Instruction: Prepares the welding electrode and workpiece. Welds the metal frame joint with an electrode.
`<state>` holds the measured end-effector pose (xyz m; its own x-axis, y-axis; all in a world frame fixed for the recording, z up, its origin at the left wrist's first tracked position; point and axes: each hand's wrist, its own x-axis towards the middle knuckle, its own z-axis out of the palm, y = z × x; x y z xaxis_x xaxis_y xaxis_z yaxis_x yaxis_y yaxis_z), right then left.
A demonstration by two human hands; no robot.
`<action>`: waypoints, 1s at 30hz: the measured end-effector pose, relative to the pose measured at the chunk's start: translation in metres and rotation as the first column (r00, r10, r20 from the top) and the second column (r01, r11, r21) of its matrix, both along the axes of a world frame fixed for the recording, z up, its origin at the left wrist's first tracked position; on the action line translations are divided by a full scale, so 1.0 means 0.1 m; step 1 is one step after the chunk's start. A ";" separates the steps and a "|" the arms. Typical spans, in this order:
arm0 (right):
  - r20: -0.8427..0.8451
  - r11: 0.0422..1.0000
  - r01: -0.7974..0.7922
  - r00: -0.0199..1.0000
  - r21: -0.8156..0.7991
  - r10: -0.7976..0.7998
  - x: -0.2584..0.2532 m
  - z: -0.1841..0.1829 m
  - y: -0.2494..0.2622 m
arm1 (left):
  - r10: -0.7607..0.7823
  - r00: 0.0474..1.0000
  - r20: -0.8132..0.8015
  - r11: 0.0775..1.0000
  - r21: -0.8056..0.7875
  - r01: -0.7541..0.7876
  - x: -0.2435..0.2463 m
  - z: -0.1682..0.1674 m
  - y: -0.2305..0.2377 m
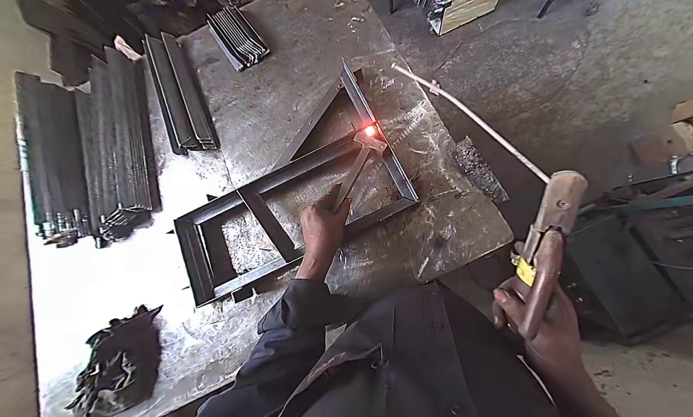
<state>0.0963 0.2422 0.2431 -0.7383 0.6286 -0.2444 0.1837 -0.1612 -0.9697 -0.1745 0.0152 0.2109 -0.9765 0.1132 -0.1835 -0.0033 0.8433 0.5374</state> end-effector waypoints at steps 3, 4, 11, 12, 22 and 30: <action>-0.045 0.995 -0.007 0.999 -0.101 0.002 0.00 -0.03 0.04 | 0.008 1.000 -0.003 1.000 0.003 -0.008 0.00 0.00 0.01; -0.044 0.994 -0.002 0.999 -0.110 -0.003 0.00 -0.05 0.05 | 0.009 1.000 -0.010 1.000 0.005 -0.009 0.00 0.00 0.01; -0.093 0.997 -0.010 0.996 -0.078 0.003 -0.01 -0.09 0.08 | 0.013 1.000 -0.026 1.000 -0.021 -0.013 0.00 0.02 0.02; -0.098 0.997 -0.025 0.995 -0.074 0.018 0.00 -0.09 0.09 | 0.012 0.999 -0.034 1.000 -0.021 -0.013 0.01 0.02 0.03; -0.167 0.973 -0.056 0.986 -0.226 0.018 0.34 -0.12 0.09 | -0.128 0.992 -0.012 0.988 -0.083 0.127 -0.02 0.04 -0.02; -0.117 0.989 0.135 0.983 -0.067 -0.143 0.72 -0.06 -0.23 | -0.437 0.893 0.106 0.872 -0.192 0.449 -0.62 0.51 -0.21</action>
<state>0.1683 0.2189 0.2369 -0.6710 0.7145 -0.1981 0.0377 -0.2340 -0.9715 -0.2362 -0.0055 0.2615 -0.8198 0.4848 -0.3047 0.3713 0.8551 0.3618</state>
